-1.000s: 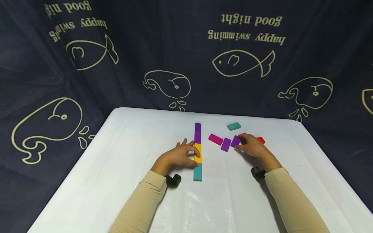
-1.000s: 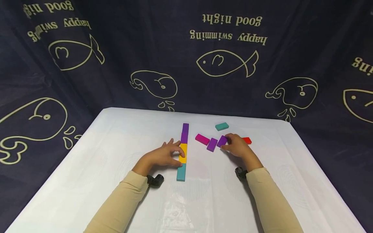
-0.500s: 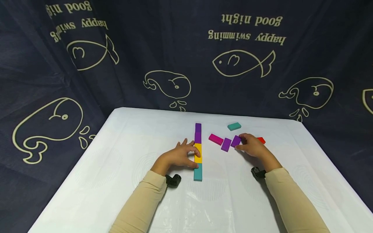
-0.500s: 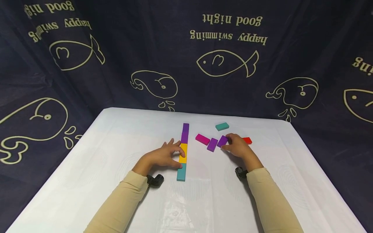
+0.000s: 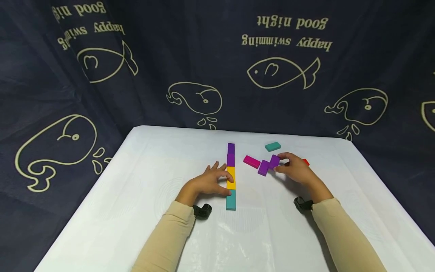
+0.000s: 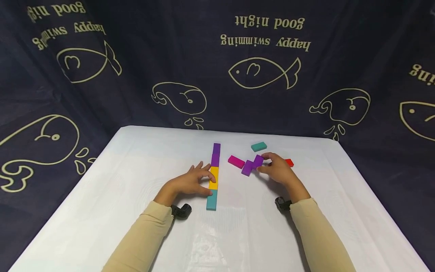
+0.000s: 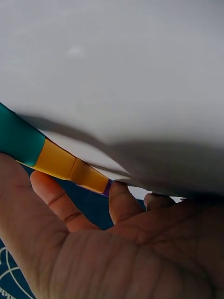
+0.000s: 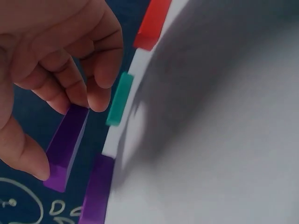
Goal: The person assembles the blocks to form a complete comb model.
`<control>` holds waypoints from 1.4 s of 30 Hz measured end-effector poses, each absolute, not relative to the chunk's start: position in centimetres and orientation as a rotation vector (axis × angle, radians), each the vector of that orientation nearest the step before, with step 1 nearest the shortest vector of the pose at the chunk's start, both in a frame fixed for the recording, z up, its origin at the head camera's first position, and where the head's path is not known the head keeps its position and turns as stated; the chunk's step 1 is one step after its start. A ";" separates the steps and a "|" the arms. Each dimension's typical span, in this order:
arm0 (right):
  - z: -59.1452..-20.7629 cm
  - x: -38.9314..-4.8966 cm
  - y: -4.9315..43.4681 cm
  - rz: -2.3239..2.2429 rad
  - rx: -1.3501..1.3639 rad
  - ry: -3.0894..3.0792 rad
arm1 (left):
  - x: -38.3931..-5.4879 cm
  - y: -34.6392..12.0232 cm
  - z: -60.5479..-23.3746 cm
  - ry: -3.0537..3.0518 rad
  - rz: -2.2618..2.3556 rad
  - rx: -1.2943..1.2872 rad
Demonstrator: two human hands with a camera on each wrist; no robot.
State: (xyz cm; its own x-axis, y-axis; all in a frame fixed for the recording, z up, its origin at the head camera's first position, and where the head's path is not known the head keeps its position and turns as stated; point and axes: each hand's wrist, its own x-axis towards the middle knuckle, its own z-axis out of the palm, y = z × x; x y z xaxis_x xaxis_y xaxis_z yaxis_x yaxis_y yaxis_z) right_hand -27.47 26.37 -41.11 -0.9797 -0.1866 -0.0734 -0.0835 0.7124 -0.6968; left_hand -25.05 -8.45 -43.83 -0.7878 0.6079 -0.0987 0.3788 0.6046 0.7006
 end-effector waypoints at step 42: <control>-39.4 -16.4 17.6 -1.115 -0.632 2.699 | -25.0 -8.5 -44.1 2.546 0.975 0.797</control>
